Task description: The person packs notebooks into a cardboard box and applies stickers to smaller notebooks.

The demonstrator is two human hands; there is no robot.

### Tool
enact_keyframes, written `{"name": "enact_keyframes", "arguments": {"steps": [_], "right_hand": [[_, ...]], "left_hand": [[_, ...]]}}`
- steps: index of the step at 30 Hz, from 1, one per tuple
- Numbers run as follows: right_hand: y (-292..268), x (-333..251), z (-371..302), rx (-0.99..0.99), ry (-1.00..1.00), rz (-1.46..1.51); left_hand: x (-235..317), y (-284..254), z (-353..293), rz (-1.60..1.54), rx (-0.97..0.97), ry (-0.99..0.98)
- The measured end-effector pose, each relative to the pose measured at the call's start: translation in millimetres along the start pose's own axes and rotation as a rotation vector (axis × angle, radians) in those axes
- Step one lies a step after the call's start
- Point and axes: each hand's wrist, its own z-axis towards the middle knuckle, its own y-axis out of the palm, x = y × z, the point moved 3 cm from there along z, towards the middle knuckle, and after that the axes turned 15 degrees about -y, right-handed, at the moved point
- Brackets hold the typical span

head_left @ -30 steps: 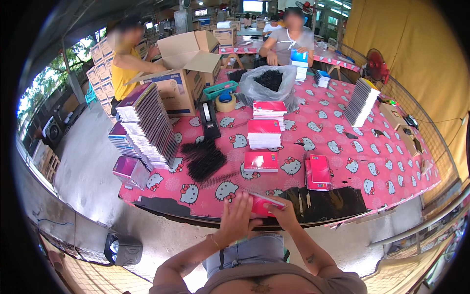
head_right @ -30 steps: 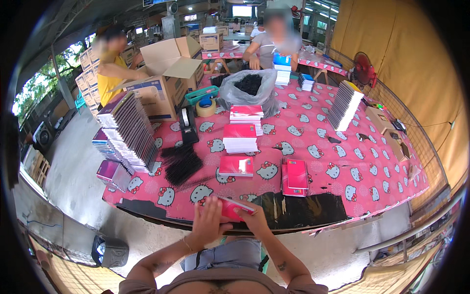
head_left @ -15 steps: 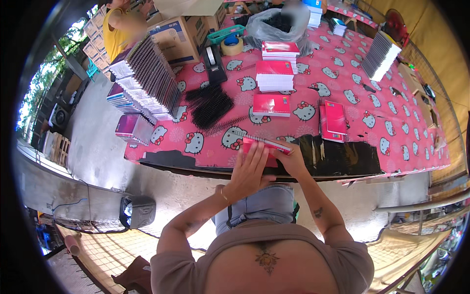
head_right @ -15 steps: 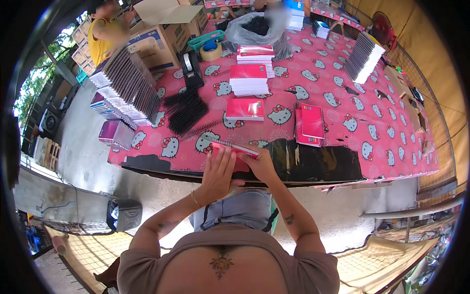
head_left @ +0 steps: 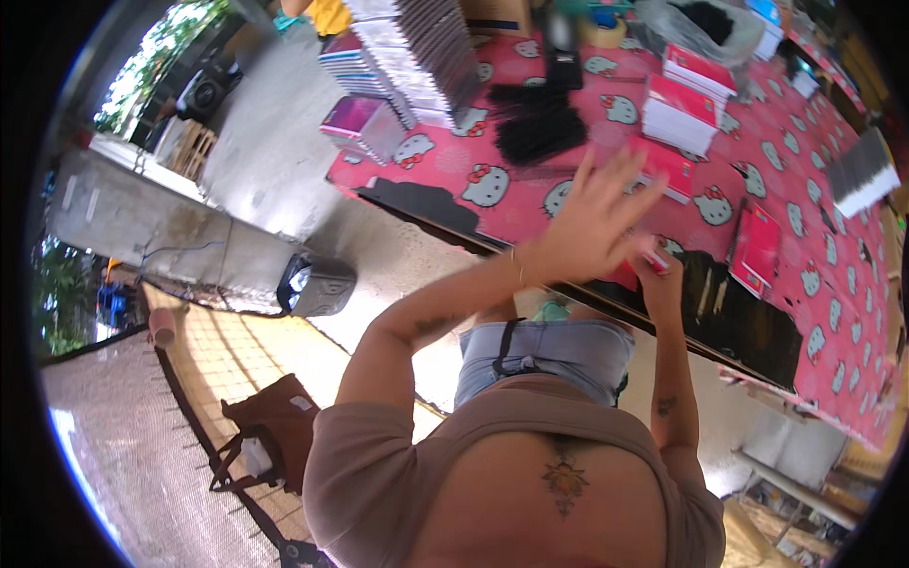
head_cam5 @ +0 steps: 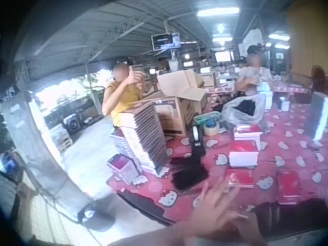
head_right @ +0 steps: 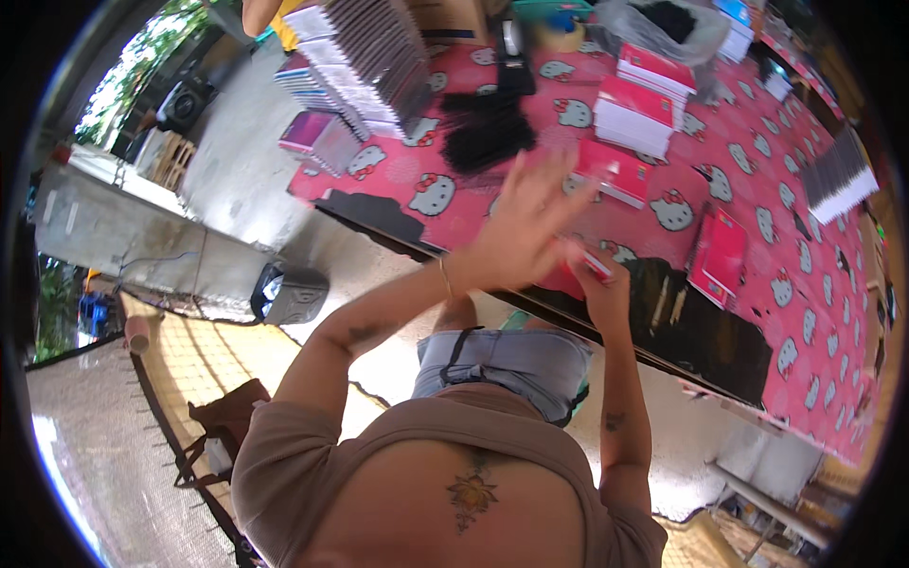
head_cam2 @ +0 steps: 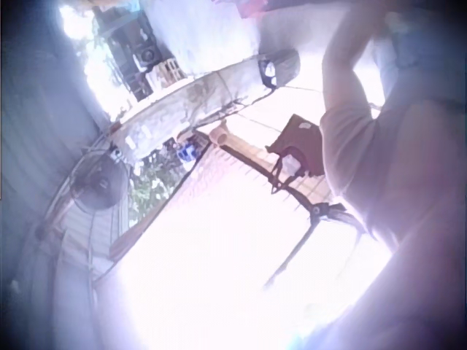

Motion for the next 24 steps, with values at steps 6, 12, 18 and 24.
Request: {"name": "enact_keyframes", "arguments": {"steps": [6, 12, 18, 24], "right_hand": [[9, -8, 0, 0.054, 0.005, 0.078], [0, 1, -3, 0.024, 0.072, 0.076], [-3, 0, -4, -0.009, 0.049, 0.046], [1, -1, -7, -0.015, 0.089, 0.073]], "left_hand": [[-143, -111, 167, -1.769, 0.367, -0.559], [-197, -92, 194, -1.965, 0.496, -0.748], [-205, -72, 200, -1.995, 0.529, -0.850], [-213, -76, 201, -2.039, 0.518, -0.817]]}}
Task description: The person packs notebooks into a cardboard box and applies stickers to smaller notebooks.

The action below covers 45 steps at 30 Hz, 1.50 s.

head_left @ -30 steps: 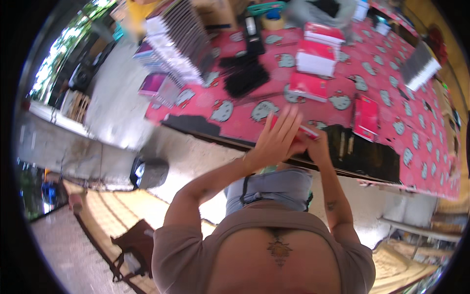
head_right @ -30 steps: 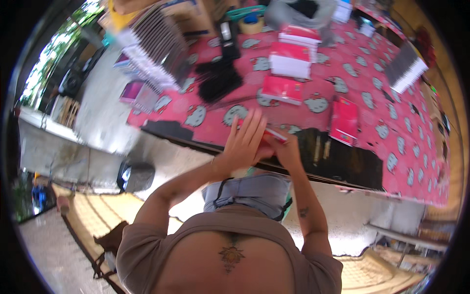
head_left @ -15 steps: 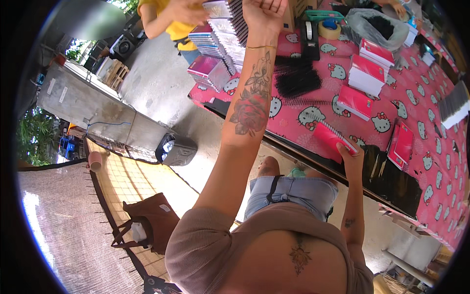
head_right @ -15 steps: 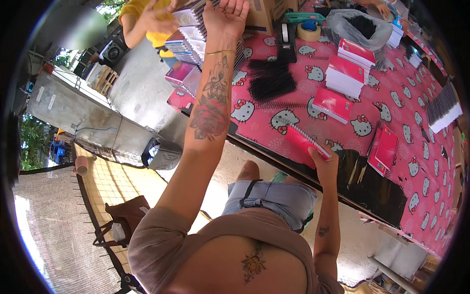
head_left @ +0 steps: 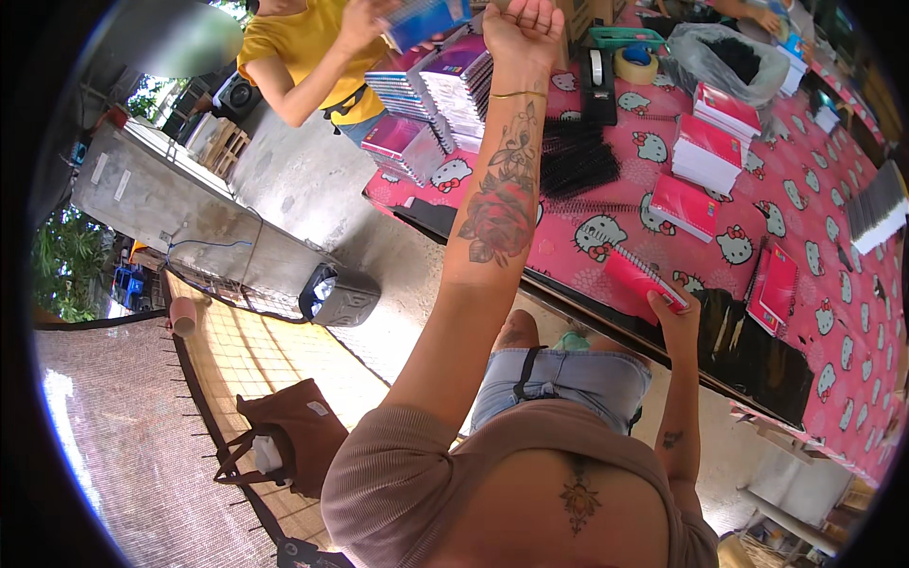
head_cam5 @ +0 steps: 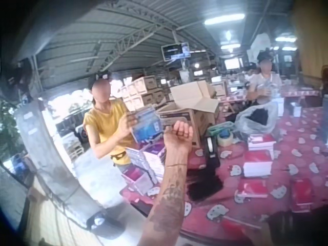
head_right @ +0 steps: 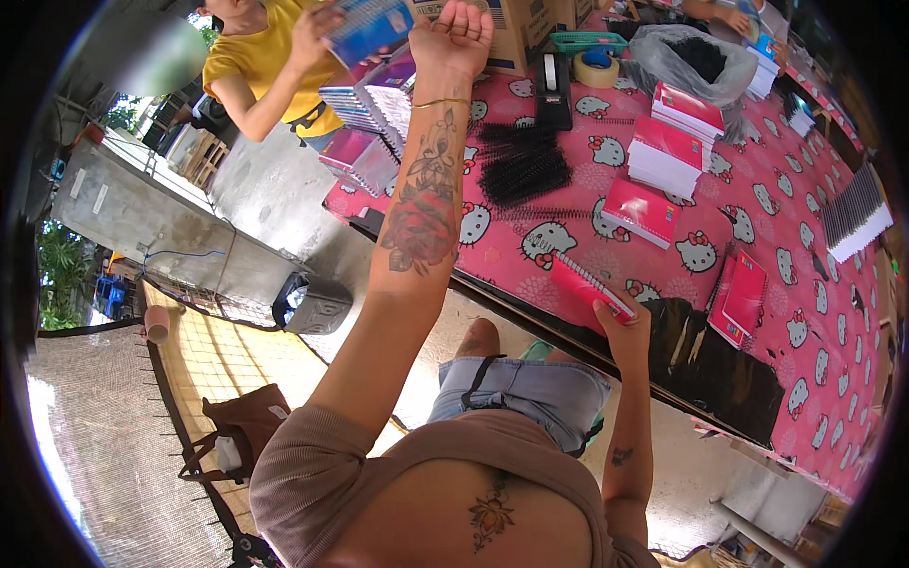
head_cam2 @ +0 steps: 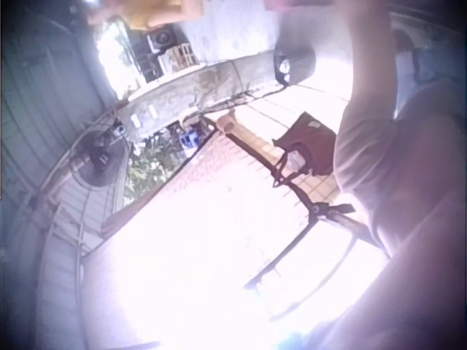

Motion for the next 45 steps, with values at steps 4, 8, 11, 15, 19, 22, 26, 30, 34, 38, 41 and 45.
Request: {"name": "enact_keyframes", "arguments": {"steps": [4, 8, 11, 15, 19, 22, 26, 30, 34, 38, 41, 45], "right_hand": [[4, 3, 0, -0.047, 0.006, -0.004], [-7, -12, 3, -0.051, -0.060, -0.155], [-2, -5, 10, -0.047, -0.155, -0.180], [-5, 6, 8, -0.072, -0.121, -0.038], [0, 9, 7, -0.036, -0.178, -0.012], [-4, 8, 10, -0.038, -0.187, -0.093], [-4, 11, 8, -0.059, -0.168, -0.021], [2, 1, 4, -0.095, -0.038, 0.072], [-3, 4, 4, -0.082, -0.105, -0.067], [0, -1, 5, -0.160, -0.224, -0.070], [-4, 3, 8, -0.165, -0.085, -0.005], [-7, -15, 9, -0.193, -0.098, -0.216]], "left_hand": [[13, -1, -10, 0.153, -0.057, 0.096], [-90, 6, -102, 1.407, -0.385, 0.855], [-181, -59, -210, 2.262, -0.667, 0.833], [-214, -102, -280, 2.369, -0.633, 0.601], [-223, -128, -296, 2.363, -0.531, 0.570], [-221, -97, -255, 2.497, -0.378, 0.682], [-230, -162, -313, 2.345, -0.576, 0.589], [-219, -78, -256, 2.471, -0.399, 0.758], [-231, -133, -313, 2.249, -0.665, 0.583], [-225, -104, -290, 2.308, -0.572, 0.578], [-225, -105, -294, 2.220, -0.593, 0.602], [-211, -88, -271, 2.150, -0.573, 0.624]]}}
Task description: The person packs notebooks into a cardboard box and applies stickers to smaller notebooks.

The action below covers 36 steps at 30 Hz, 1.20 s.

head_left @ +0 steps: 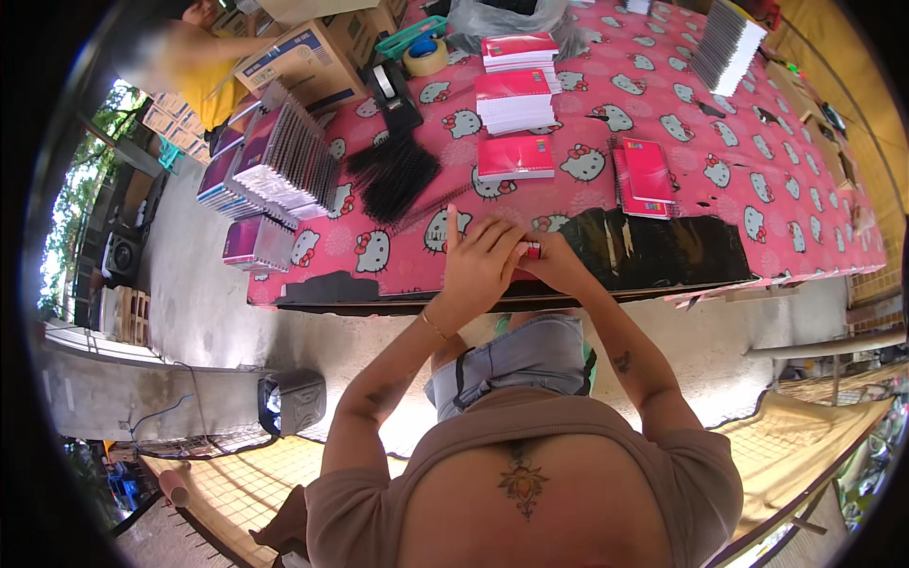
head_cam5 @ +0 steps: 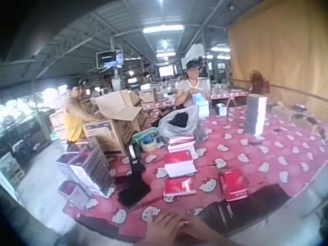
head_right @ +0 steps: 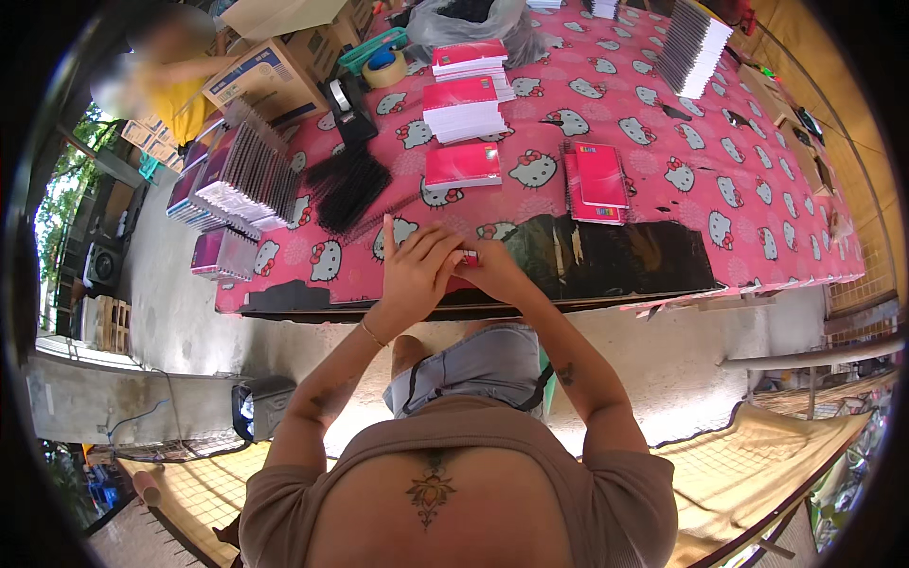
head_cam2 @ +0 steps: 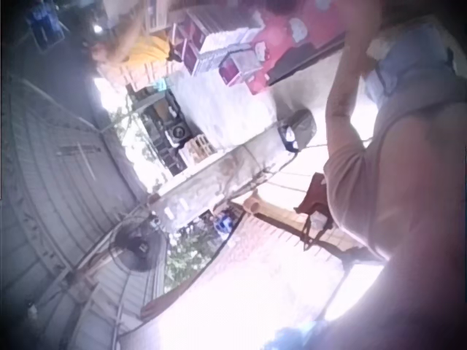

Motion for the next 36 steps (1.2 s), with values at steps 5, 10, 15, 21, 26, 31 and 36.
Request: {"name": "enact_keyframes", "arguments": {"steps": [5, 10, 15, 21, 26, 31, 36], "right_hand": [[-45, -3, -12, 0.092, -0.104, 0.157], [-58, -11, 0, -0.010, -0.129, 0.052], [-51, -22, 8, -0.034, -0.262, -0.115], [-27, -21, -2, 0.268, -0.310, -0.438], [-26, -72, -20, 0.578, -0.205, 0.130], [-145, -66, -35, 0.699, -0.197, 0.071], [-192, -103, 9, 0.123, -0.217, -1.279]], "left_hand": [[2, -6, 9, -0.115, 0.011, 0.020], [-3, -4, 10, -0.136, -0.037, 0.017], [2, -10, 11, -0.139, -0.072, -0.016], [6, -24, 20, -0.095, -0.156, -0.089], [47, -57, 63, -0.641, -0.111, -0.255], [-3, -2, 110, -0.439, -0.034, 0.052], [-77, 72, 98, 0.027, -0.082, 0.170]]}}
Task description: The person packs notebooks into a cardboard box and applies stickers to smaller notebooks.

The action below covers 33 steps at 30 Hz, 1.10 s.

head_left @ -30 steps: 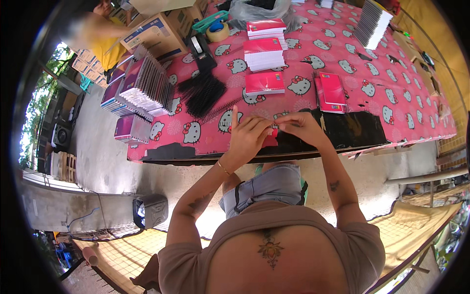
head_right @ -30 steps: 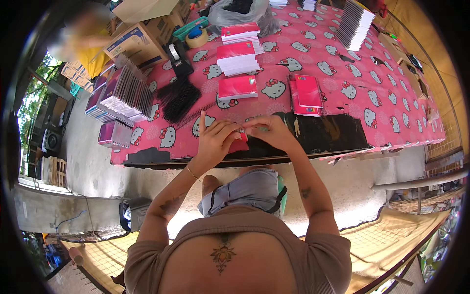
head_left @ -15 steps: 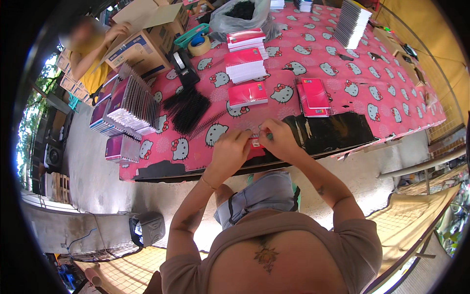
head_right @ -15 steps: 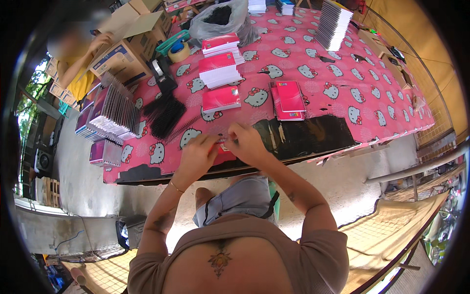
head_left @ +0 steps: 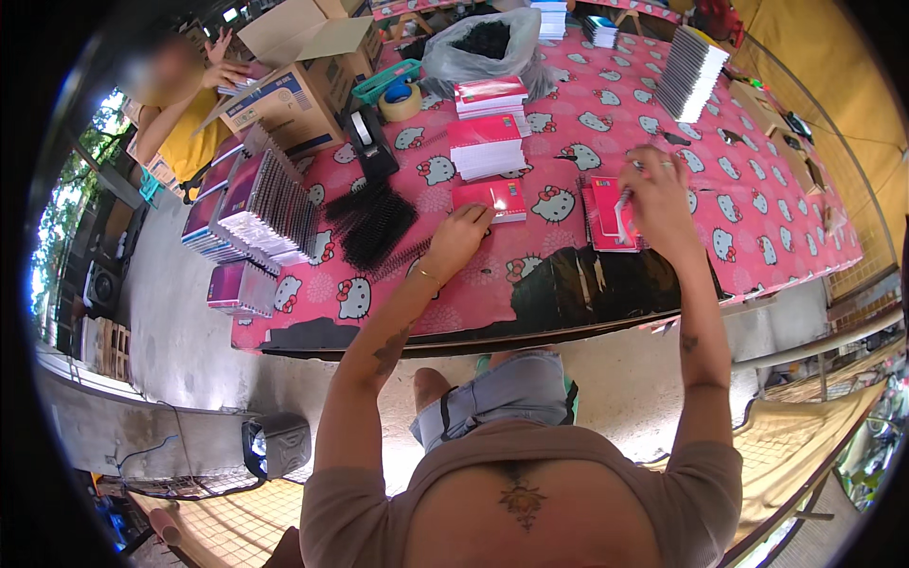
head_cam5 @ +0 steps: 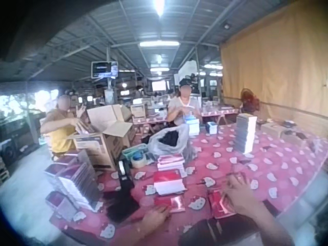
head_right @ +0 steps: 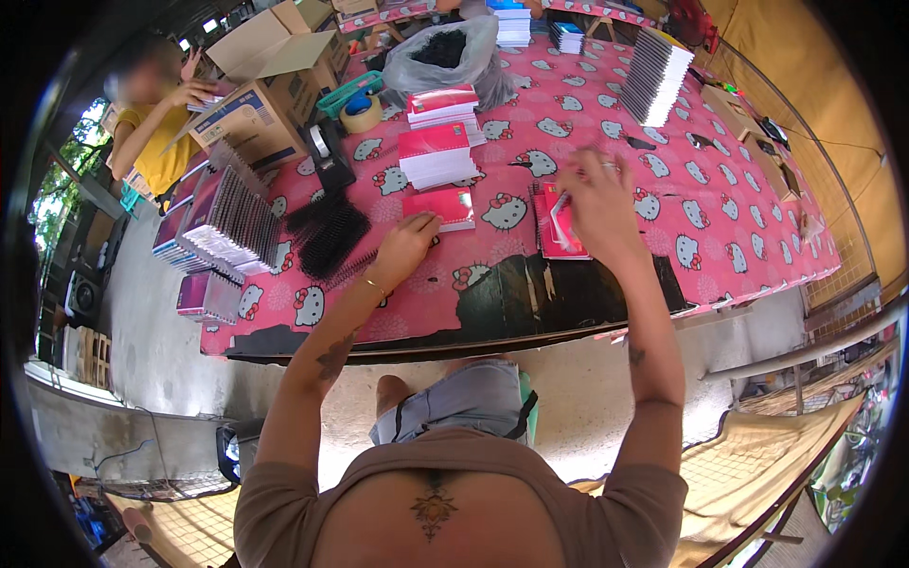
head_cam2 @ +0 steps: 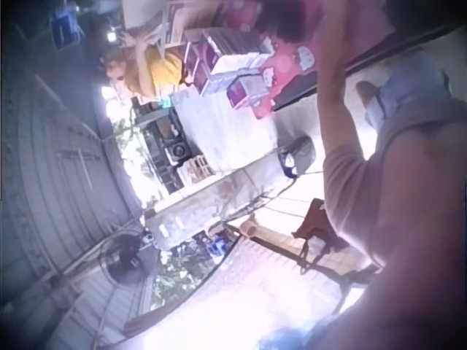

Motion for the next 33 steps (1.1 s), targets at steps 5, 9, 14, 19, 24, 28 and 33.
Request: {"name": "enact_keyframes", "arguments": {"steps": [5, 9, 14, 19, 24, 28, 33], "right_hand": [[142, 48, -55, -0.172, -0.297, 0.319], [134, 27, -38, 0.145, 0.006, 0.606], [126, -41, -29, 0.244, 0.037, 0.749], [154, -60, -24, 0.351, 0.260, 0.960], [142, -86, -30, 0.429, 0.240, 1.294], [167, -108, -64, 0.237, 0.478, 1.367], [173, -132, -58, 0.414, 0.492, 1.433]], "left_hand": [[2, 7, 19, -0.059, -0.150, 0.006], [6, 2, 10, -0.087, 0.001, -0.003], [-8, 0, 10, -0.215, -0.011, -0.067], [-3, -17, 26, -0.280, 0.011, -0.175], [66, -61, -10, -0.198, -0.045, -0.073], [75, -56, -59, -0.617, 0.142, -0.362], [65, -30, -107, -0.926, 0.147, -0.723]]}}
